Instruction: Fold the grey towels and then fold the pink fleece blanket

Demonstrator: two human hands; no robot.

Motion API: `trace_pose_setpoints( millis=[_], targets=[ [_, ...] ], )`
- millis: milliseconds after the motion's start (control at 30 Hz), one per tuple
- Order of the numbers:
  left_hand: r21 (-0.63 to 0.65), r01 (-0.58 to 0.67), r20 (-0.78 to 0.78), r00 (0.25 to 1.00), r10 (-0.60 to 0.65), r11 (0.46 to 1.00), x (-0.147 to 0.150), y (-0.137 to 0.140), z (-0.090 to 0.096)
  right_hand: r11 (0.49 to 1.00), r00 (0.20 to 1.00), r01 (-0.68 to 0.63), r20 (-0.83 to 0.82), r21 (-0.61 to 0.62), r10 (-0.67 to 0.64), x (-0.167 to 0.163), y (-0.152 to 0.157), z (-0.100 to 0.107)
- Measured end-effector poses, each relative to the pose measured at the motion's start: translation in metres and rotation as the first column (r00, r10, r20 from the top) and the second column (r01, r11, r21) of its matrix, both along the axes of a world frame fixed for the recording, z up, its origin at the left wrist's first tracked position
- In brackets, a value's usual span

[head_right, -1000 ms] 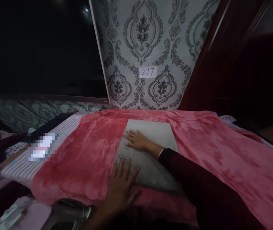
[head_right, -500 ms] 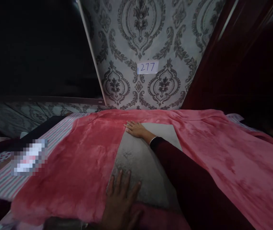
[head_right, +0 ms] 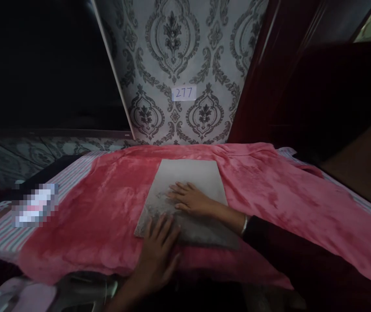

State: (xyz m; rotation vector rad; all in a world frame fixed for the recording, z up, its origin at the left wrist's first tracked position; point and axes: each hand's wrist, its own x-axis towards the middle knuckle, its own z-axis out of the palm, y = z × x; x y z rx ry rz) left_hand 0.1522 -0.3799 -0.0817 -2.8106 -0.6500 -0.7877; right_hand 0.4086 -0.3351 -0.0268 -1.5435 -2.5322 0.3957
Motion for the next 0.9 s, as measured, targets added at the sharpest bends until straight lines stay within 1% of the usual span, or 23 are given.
trace_pose_setpoints(
  millis=[33, 100, 167, 267, 400, 533, 600, 667, 733, 800, 833, 900],
  targets=[
    [-0.015, 0.026, -0.008, 1.0, -0.026, 1.0, 0.007, -0.005, -0.001, 1.0, 1.0, 0.012, -0.002, -0.014, -0.012, 0.007, -0.008, -0.003],
    [-0.028, 0.045, -0.008, 0.999, -0.046, 0.999, 0.021, -0.012, -0.008, 0.999, 0.999, 0.035, 0.016, -0.013, -0.035, 0.02, -0.013, -0.009],
    [-0.001, 0.027, 0.011, 1.0, -0.027, 1.0, 0.031, -0.016, -0.02, 0.998, 0.997, 0.059, 0.048, 0.022, -0.06, 0.033, -0.006, -0.014],
    [0.074, 0.007, 0.02, 1.0, -0.009, 0.997, 0.035, -0.015, -0.031, 0.991, 0.99, 0.118, 0.072, 0.067, -0.122, 0.051, 0.02, -0.018],
    [0.118, 0.013, -0.004, 1.0, -0.013, 0.993, 0.031, -0.012, -0.028, 0.982, 0.982, 0.179, 0.057, 0.061, -0.182, 0.077, 0.056, -0.022],
    [0.136, -0.001, -0.041, 0.999, 0.007, 0.991, 0.03, -0.011, -0.026, 0.959, 0.96, 0.266, 0.059, 0.094, -0.272, 0.099, 0.082, -0.028],
    [0.151, -0.005, -0.028, 1.0, 0.009, 0.988, 0.03, -0.01, -0.028, 0.942, 0.942, 0.322, 0.073, 0.094, -0.329, 0.106, 0.091, -0.026],
    [0.166, -0.005, -0.011, 1.0, 0.007, 0.986, 0.029, -0.008, -0.03, 0.925, 0.922, 0.373, 0.081, 0.07, -0.378, 0.109, 0.096, -0.02],
    [0.176, 0.007, -0.012, 1.0, -0.004, 0.984, 0.028, -0.008, -0.027, 0.913, 0.908, 0.407, 0.091, 0.033, -0.408, 0.109, 0.096, -0.012],
    [0.167, 0.019, -0.012, 1.0, -0.018, 0.986, 0.027, -0.01, -0.019, 0.914, 0.91, 0.404, 0.082, 0.041, -0.406, 0.106, 0.085, -0.005],
    [0.152, 0.02, -0.005, 1.0, -0.019, 0.988, 0.029, -0.012, -0.014, 0.921, 0.92, 0.384, 0.065, 0.061, -0.387, 0.104, 0.075, -0.003],
    [0.111, 0.032, 0.003, 0.999, -0.032, 0.993, 0.037, -0.018, -0.002, 0.946, 0.951, 0.306, 0.018, 0.107, -0.31, 0.098, 0.048, -0.002]
  ],
)
